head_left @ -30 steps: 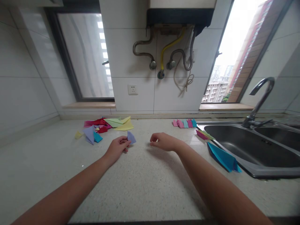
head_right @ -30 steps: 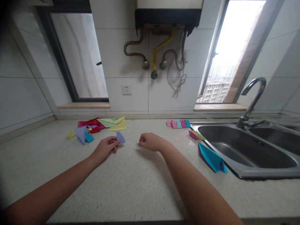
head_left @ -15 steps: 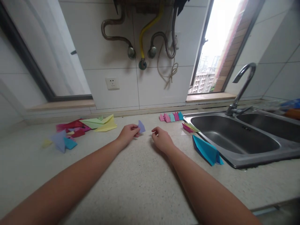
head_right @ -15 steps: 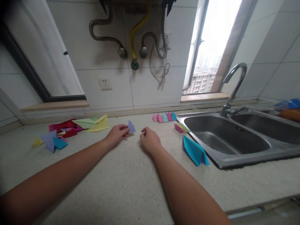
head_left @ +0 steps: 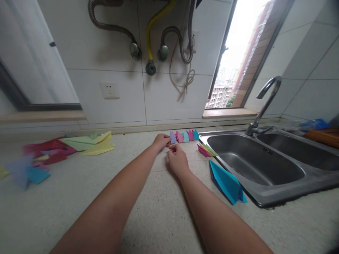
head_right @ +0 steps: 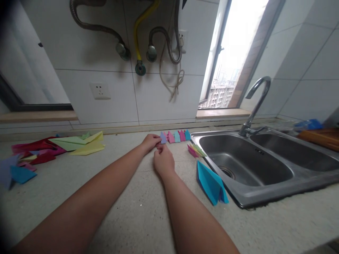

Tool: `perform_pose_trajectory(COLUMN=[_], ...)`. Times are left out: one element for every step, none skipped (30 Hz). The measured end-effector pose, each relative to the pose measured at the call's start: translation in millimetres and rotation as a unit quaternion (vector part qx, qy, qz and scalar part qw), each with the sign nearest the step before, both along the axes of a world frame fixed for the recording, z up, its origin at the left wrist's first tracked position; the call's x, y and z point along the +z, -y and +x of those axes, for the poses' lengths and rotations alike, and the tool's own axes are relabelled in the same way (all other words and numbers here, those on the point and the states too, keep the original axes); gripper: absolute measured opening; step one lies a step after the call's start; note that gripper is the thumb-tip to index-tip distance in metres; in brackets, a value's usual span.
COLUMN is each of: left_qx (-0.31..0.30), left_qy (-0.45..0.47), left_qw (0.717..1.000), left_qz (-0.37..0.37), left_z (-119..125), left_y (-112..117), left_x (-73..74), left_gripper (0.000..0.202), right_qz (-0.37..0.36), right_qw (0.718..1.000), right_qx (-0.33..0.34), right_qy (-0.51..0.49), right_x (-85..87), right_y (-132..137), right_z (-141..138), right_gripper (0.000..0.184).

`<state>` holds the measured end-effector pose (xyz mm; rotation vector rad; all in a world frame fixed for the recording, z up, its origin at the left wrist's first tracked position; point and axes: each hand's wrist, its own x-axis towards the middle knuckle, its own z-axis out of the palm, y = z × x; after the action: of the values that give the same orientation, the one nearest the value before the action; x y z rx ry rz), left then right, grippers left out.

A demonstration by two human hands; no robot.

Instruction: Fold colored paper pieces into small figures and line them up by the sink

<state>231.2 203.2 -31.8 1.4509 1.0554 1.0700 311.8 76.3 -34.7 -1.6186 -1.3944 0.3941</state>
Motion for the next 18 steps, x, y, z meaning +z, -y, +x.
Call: perform_pose_trajectory(left_qx=[0.0, 0.001, 0.003, 0.005, 0.007, 0.01, 0.012, 0.015, 0.017, 0.019, 0.021, 0.022, 0.024, 0.026, 0.027, 0.029, 0.031, 0.032], left_qy=[-0.011, -0.021, -0.031, -0.041, -0.05, -0.06, -0.069, -0.078, -0.087, -0.095, -0.104, -0.111, -0.118, -0.124, -0.13, -0.134, -0.138, -0.142], left_qw=[1.0, 1.0, 1.0, 0.999, 0.999, 0.998, 0.998, 0.997, 0.996, 0.995, 0.994, 0.994, 0.993, 0.992, 0.991, 0.99, 0.99, 0.989], left_qz=[0.0, 0.0, -0.001, -0.001, -0.001, -0.001, -0.001, 0.0, 0.002, 0.003, 0.006, 0.008, 0.01, 0.012, 0.014, 0.016, 0.018, 0.021], left_z=[1.3, 2.2, 2.9, 3.6, 4.2, 5.0, 5.7, 6.5, 7.2, 7.8, 8.4, 8.8, 9.2, 9.5, 9.8, 10.0, 10.1, 10.3], left_y=[-1.6, -3.0, -4.3, -5.5, -6.6, -7.5, -8.1, -8.5, -8.7, -8.7, -8.5, -8.3, -8.1, -8.0, -8.0, -8.2, -8.5, -8.8], left_x=[-0.7, -1.0, -1.0, -0.8, -0.3, 0.2, 0.8, 1.3, 1.8, 2.2, 2.6, 2.8, 3.0, 3.0, 3.0, 2.9, 2.6, 2.3], left_gripper=[0.007, 0.008, 0.008, 0.008, 0.008, 0.008, 0.008, 0.008, 0.008, 0.009, 0.009, 0.009, 0.01, 0.01, 0.011, 0.011, 0.012, 0.012], right_qz=[-0.001, -0.003, -0.005, -0.009, -0.012, -0.016, -0.02, -0.023, -0.026, -0.028, -0.029, -0.03, -0.031, -0.033, -0.036, -0.039, -0.043, -0.048], right_qw=[1.0, 1.0, 1.0, 1.0, 1.0, 1.0, 1.0, 1.0, 0.999, 0.999, 0.999, 0.999, 0.999, 0.999, 0.999, 0.999, 0.999, 0.998], right_qx=[0.002, 0.003, 0.004, 0.005, 0.005, 0.006, 0.006, 0.007, 0.008, 0.008, 0.007, 0.007, 0.007, 0.007, 0.008, 0.008, 0.009, 0.01], right_qy=[0.001, 0.003, 0.005, 0.007, 0.01, 0.013, 0.016, 0.017, 0.018, 0.019, 0.02, 0.02, 0.021, 0.023, 0.025, 0.028, 0.03, 0.033], right_x=[0.2, 0.5, 0.9, 1.3, 1.7, 2.2, 2.6, 2.9, 3.3, 3.6, 3.9, 4.3, 4.8, 5.3, 5.7, 6.2, 6.5, 6.8], right_y=[0.5, 0.9, 1.2, 1.5, 1.8, 2.3, 2.7, 3.3, 3.9, 4.4, 5.0, 5.5, 5.9, 6.3, 6.6, 6.9, 7.1, 7.3], right_z=[-0.3, -0.5, -0.6, -0.7, -0.9, -1.1, -1.5, -1.9, -2.4, -3.0, -3.5, -4.0, -4.5, -4.8, -5.1, -5.2, -5.3, -5.4], right_gripper=[0.018, 0.018, 0.017, 0.017, 0.017, 0.017, 0.017, 0.017, 0.017, 0.017, 0.017, 0.017, 0.017, 0.017, 0.016, 0.016, 0.016, 0.016])
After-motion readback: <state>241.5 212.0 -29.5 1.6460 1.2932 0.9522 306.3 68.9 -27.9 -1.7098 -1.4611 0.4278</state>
